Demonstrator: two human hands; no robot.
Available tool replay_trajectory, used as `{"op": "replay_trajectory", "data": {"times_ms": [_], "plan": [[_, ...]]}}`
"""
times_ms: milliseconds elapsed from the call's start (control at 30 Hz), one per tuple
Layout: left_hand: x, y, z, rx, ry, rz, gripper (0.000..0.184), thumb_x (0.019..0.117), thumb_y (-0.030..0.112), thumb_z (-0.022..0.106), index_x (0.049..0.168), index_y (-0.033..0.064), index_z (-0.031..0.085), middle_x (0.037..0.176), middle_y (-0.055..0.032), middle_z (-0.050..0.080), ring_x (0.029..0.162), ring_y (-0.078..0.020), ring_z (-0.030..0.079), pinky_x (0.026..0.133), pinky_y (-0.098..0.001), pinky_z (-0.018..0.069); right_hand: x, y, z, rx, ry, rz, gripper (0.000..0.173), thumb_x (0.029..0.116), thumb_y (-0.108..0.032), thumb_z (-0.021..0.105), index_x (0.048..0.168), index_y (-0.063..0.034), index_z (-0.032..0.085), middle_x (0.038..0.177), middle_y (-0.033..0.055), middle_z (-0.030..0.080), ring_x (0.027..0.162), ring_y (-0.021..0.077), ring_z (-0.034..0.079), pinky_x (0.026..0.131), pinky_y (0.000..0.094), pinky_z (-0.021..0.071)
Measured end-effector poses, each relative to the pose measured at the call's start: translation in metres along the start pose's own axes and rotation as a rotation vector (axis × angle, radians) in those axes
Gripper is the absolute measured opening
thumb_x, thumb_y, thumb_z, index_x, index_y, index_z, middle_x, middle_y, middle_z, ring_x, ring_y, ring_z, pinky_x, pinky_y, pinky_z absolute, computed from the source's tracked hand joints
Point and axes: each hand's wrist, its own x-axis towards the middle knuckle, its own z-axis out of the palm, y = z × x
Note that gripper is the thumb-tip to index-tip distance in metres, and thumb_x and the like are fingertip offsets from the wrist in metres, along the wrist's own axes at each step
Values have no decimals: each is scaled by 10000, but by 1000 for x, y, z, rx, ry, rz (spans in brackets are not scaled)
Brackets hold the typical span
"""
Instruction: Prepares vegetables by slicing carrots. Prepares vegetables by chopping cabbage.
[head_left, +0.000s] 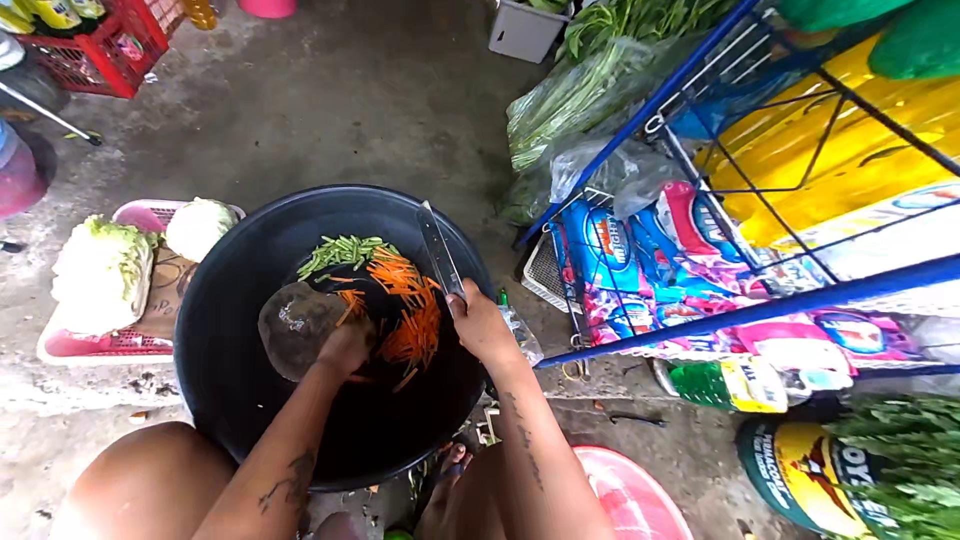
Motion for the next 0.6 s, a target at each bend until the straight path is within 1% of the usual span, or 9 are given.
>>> {"op": "replay_trajectory", "data": {"times_ms": [67,133,267,367,433,467,500,533,600], "plan": [[-20,27,19,195,-174,-172,390,1018,151,572,1375,-5,589,1344,-281,608,1242,-489,590,988,-678,489,-2,1,-5,3,-23,-14,432,1132,-344,386,1481,-97,449,1130,170,677,913,285,709,836,460,577],[-30,35,39,313,-215,-231,447,1034,121,546,1446,-46,504,1371,-303,578,1224,-511,591,957,-667,508,-4,2,-7,-2,-39,-28,429,1133,-344,383,1473,-93,458,1152,175,673,940,285,710,855,454,574],[-31,29,51,506,-183,-95,366,1020,49,525,1378,-10,569,1413,-281,548,1260,-488,569,989,-628,505,-5,5,-6,-14,-64,-60,435,1135,-339,373,1482,-89,450,1183,186,670,983,299,710,882,467,570],[-32,11,49,551,-196,28,372,988,73,595,1356,16,594,1408,-252,559,1287,-473,547,1018,-632,483,-7,4,-4,-24,-81,-75,460,1134,-338,374,1526,-103,414,1226,189,666,1026,304,705,911,473,562],[-33,0,45,482,-171,39,386,1003,185,612,1370,69,603,1410,-205,584,1322,-434,543,1041,-633,472,-6,0,3,-40,-114,-82,483,1132,-348,373,1557,-119,391,1257,193,664,1085,321,696,942,495,554],[-34,0,39,407,-144,5,402,1018,255,601,1387,93,600,1397,-190,605,1316,-414,562,1037,-629,480,-4,-2,10,-58,-139,-92,493,1131,-349,371,1571,-127,379,1276,196,661,1120,332,686,963,511,546],[-35,0,31,303,-95,-46,401,1017,291,587,1367,96,608,1342,-191,640,1265,-408,603,1006,-635,501,-2,-5,19,-85,-167,-108,494,1129,-343,377,1574,-129,382,1308,198,657,1190,342,664,1013,531,525],[-35,-3,21,174,-27,-105,394,1014,309,584,1334,80,612,1278,-207,668,1207,-414,641,977,-641,515,1,-9,31,-124,-205,-130,487,1128,-334,382,1567,-124,390,1329,204,648,1232,355,644,1038,549,508],[-35,-20,2,-187,173,-192,377,1007,275,626,1299,35,619,1207,-224,685,1153,-399,661,1000,-611,508,9,-15,60,-215,-307,-184,473,1126,-324,390,1548,-112,412,1344,219,637,1259,387,623,1046,583,492]]}}
